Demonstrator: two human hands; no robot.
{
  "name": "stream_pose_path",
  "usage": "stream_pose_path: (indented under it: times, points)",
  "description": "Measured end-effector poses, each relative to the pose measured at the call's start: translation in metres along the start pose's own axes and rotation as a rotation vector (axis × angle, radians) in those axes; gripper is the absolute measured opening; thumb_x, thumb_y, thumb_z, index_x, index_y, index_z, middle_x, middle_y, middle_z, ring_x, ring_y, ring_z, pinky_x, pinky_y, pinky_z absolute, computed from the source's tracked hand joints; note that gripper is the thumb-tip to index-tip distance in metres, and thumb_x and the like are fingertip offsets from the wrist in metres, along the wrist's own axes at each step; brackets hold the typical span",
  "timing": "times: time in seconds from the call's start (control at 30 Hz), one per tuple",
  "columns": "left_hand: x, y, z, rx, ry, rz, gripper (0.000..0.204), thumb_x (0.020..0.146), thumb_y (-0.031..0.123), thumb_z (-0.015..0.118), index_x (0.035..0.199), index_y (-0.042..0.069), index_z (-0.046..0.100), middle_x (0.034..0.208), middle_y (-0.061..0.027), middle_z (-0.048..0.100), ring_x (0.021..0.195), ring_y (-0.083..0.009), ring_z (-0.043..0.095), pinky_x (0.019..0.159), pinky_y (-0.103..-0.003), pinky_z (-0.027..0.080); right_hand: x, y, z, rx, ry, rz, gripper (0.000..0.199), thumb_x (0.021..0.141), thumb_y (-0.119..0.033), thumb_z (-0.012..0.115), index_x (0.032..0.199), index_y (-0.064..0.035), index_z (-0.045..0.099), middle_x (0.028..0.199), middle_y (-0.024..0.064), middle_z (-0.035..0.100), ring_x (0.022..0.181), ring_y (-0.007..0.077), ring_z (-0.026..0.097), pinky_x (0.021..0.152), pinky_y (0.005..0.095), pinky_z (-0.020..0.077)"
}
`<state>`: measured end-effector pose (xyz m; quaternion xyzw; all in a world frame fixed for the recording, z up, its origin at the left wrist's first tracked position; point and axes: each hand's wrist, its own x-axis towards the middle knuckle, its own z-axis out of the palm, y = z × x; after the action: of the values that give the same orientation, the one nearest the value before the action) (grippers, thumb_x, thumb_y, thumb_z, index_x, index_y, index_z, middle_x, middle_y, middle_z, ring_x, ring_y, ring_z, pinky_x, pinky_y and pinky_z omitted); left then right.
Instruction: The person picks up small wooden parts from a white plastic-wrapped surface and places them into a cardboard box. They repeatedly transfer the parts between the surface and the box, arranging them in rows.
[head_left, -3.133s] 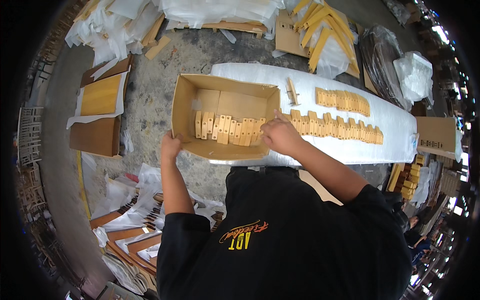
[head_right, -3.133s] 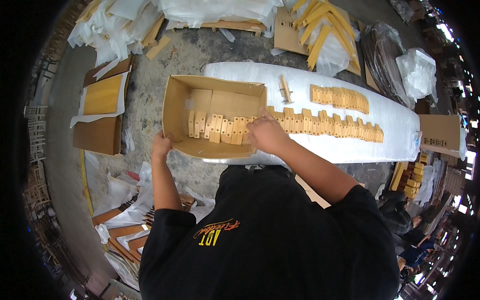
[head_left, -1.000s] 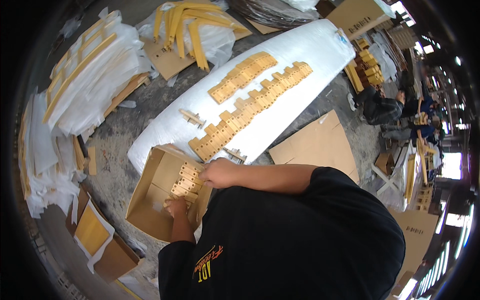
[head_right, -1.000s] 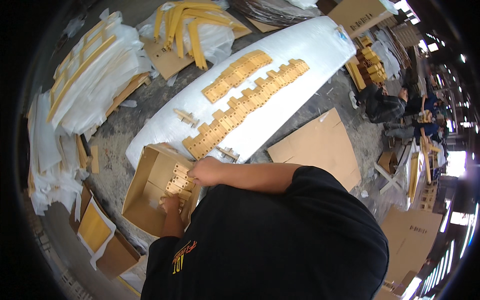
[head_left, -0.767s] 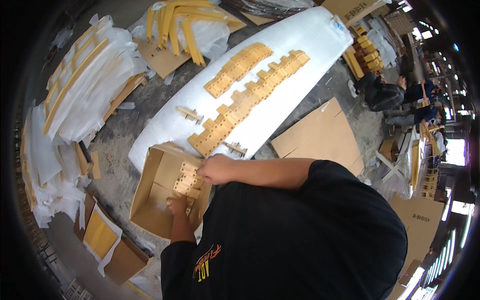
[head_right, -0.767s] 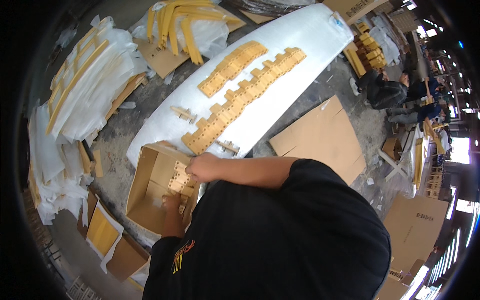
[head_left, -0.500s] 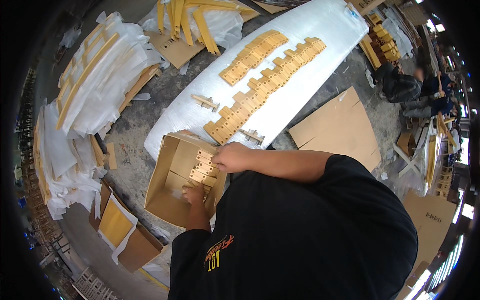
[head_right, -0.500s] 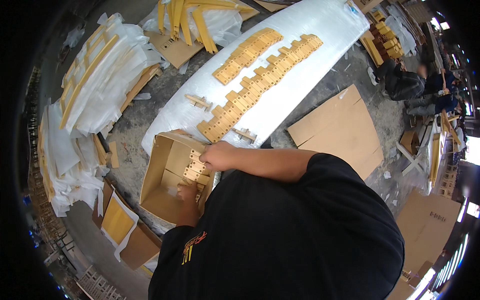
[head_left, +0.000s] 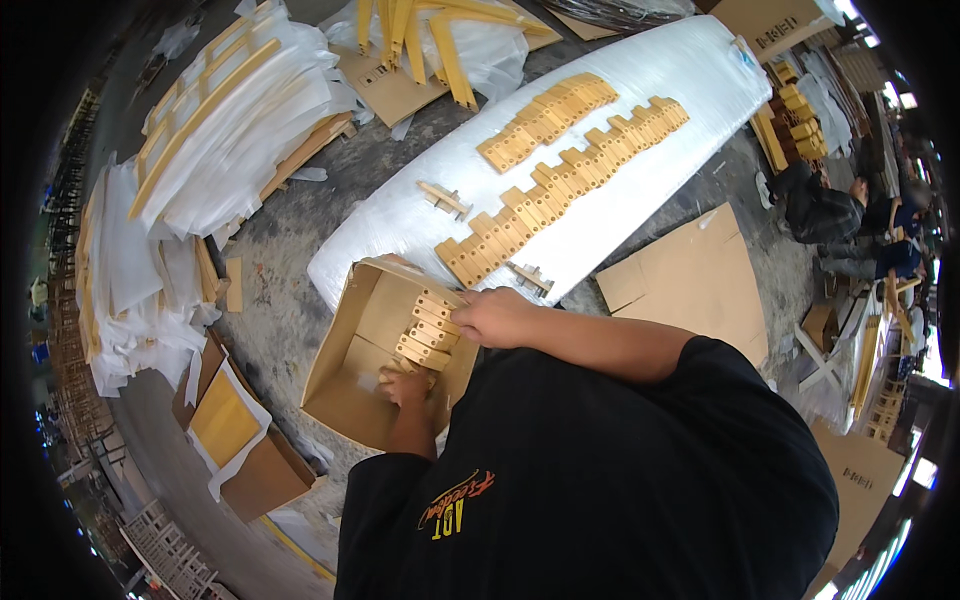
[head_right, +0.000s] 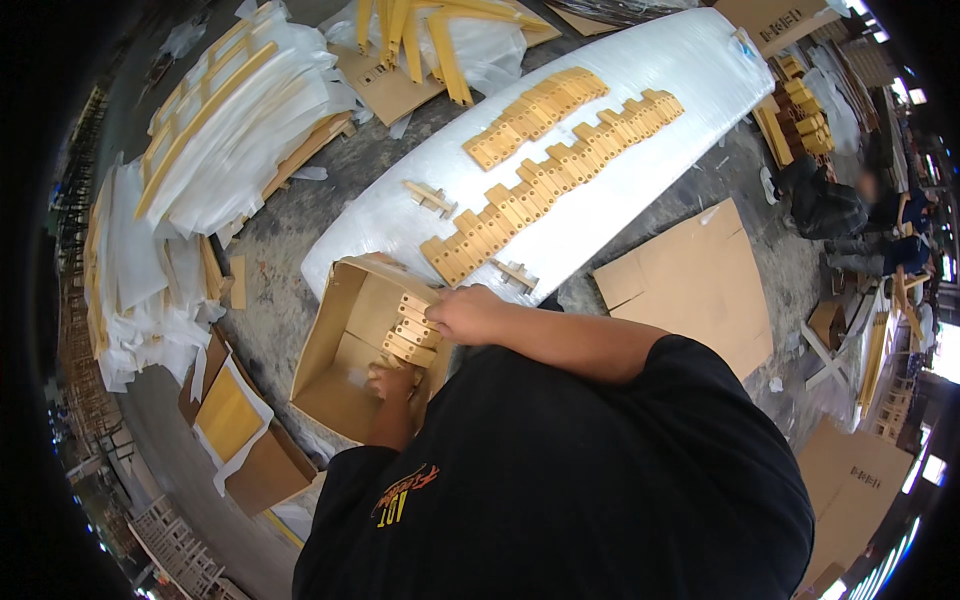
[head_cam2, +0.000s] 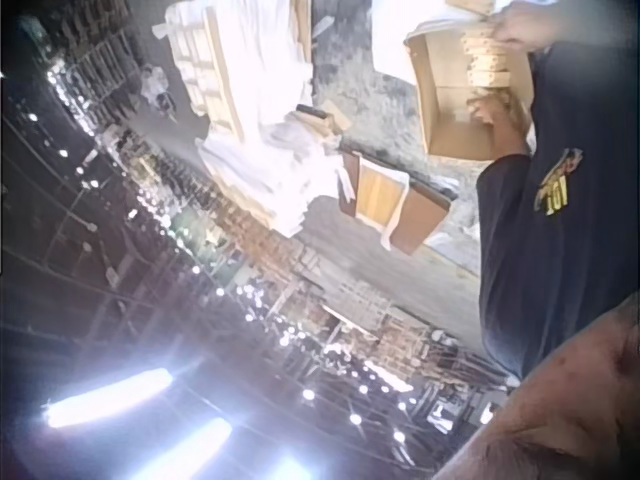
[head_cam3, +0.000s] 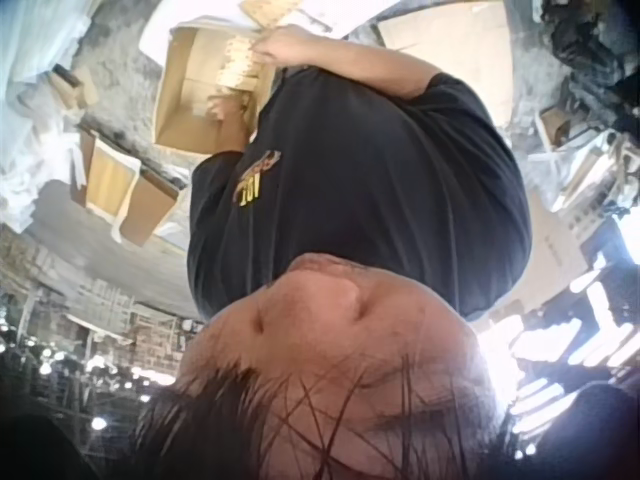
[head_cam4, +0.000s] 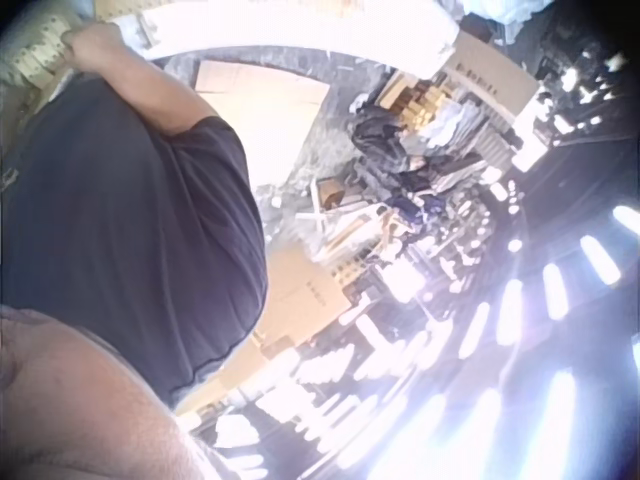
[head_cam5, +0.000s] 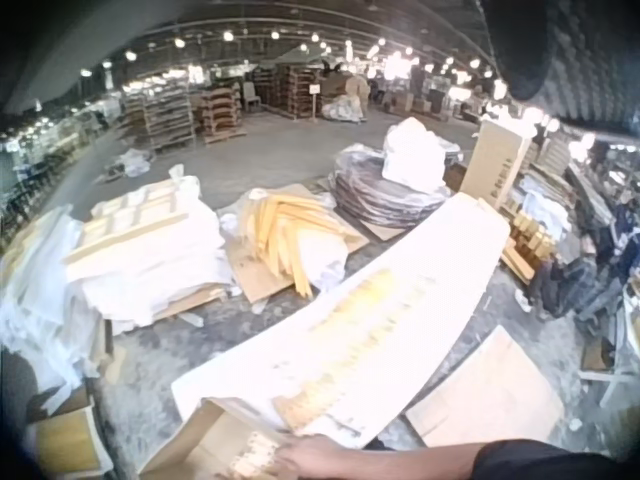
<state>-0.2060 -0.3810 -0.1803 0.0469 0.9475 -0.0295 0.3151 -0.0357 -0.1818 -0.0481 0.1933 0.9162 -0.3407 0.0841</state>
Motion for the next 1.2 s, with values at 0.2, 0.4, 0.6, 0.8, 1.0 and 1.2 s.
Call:
stream_pose_path:
  times: [0.2, 0.4, 0.6, 0.8, 1.0, 1.2]
  points:
    - [0.000, -0.008, -0.002, -0.096, -0.039, -0.016, 0.116, 0.076, 0.046, 0.082, 0.161, 0.015, 0.010, 0.152, -0.0347, 0.023, 0.138, -0.0528, 0.038, 0.111, -0.055, 0.044, 0.002, -0.019, -0.003, -0.070, 0.071, -0.005, 0.047, 0.089, -0.018, 0.063, 0.135, -0.0183, 0.057, 0.115, 0.0252, 0.060, 0.096, 0.0419, 0.068, 0.075, 0.0498, 0.0578]
    - [0.001, -0.010, -0.009, -0.174, -0.067, -0.028, 0.111, 0.073, 0.040, 0.082, 0.160, 0.020, 0.017, 0.153, -0.0325, 0.024, 0.137, -0.0527, 0.038, 0.109, -0.057, 0.044, 0.036, -0.026, 0.001, 0.112, 0.057, 0.209, 0.061, 0.088, -0.015, 0.063, 0.146, -0.0090, 0.043, 0.109, 0.0281, 0.065, 0.095, 0.0443, 0.069, 0.078, 0.0516, 0.0569]
    - [0.029, -0.047, -0.042, -0.605, -0.018, 0.149, 0.110, 0.073, 0.033, 0.085, 0.161, 0.011, 0.022, 0.150, -0.0301, 0.036, 0.135, -0.0429, 0.045, 0.106, -0.051, 0.048, 0.072, -0.020, -0.005, 0.192, -0.052, 0.309, 0.047, 0.089, -0.012, 0.059, 0.133, -0.0004, 0.048, 0.096, 0.0298, 0.070, 0.093, 0.0449, 0.069, 0.081, 0.0518, 0.0555]
    - [-0.044, -0.078, -0.135, -1.339, -0.205, 0.384, 0.084, 0.088, 0.010, 0.072, 0.159, 0.005, 0.027, 0.144, -0.0146, 0.051, 0.126, -0.0248, 0.056, 0.099, -0.036, 0.052, 0.077, -0.020, 0.007, 0.260, -0.032, 0.325, 0.040, 0.088, -0.009, 0.057, 0.126, 0.0014, 0.052, 0.099, 0.0287, 0.071, 0.094, 0.0431, 0.071, 0.083, 0.0508, 0.0563]
    - [-0.175, -0.113, -0.270, -1.569, -0.060, 0.710, 0.113, 0.067, 0.033, 0.081, 0.160, 0.002, 0.024, 0.149, -0.0223, 0.045, 0.124, -0.0332, 0.056, 0.104, -0.044, 0.049, 0.094, -0.016, -0.012, 0.587, 0.148, 0.180, 0.048, 0.088, -0.004, 0.050, 0.135, 0.0043, 0.051, 0.113, 0.0332, 0.067, 0.103, 0.0397, 0.071, 0.089, 0.0455, 0.0563]
    - [-0.205, -0.124, -0.248, -1.565, -0.172, 0.756, 0.120, 0.062, 0.037, 0.085, 0.160, 0.001, 0.024, 0.149, -0.0239, 0.044, 0.121, -0.0340, 0.057, 0.101, -0.045, 0.051, 0.100, -0.025, -0.121, 0.919, 0.313, 0.201, 0.045, 0.090, -0.001, 0.055, 0.135, 0.0072, 0.055, 0.126, 0.0233, 0.066, 0.118, 0.0326, 0.064, 0.105, 0.0405, 0.0489]
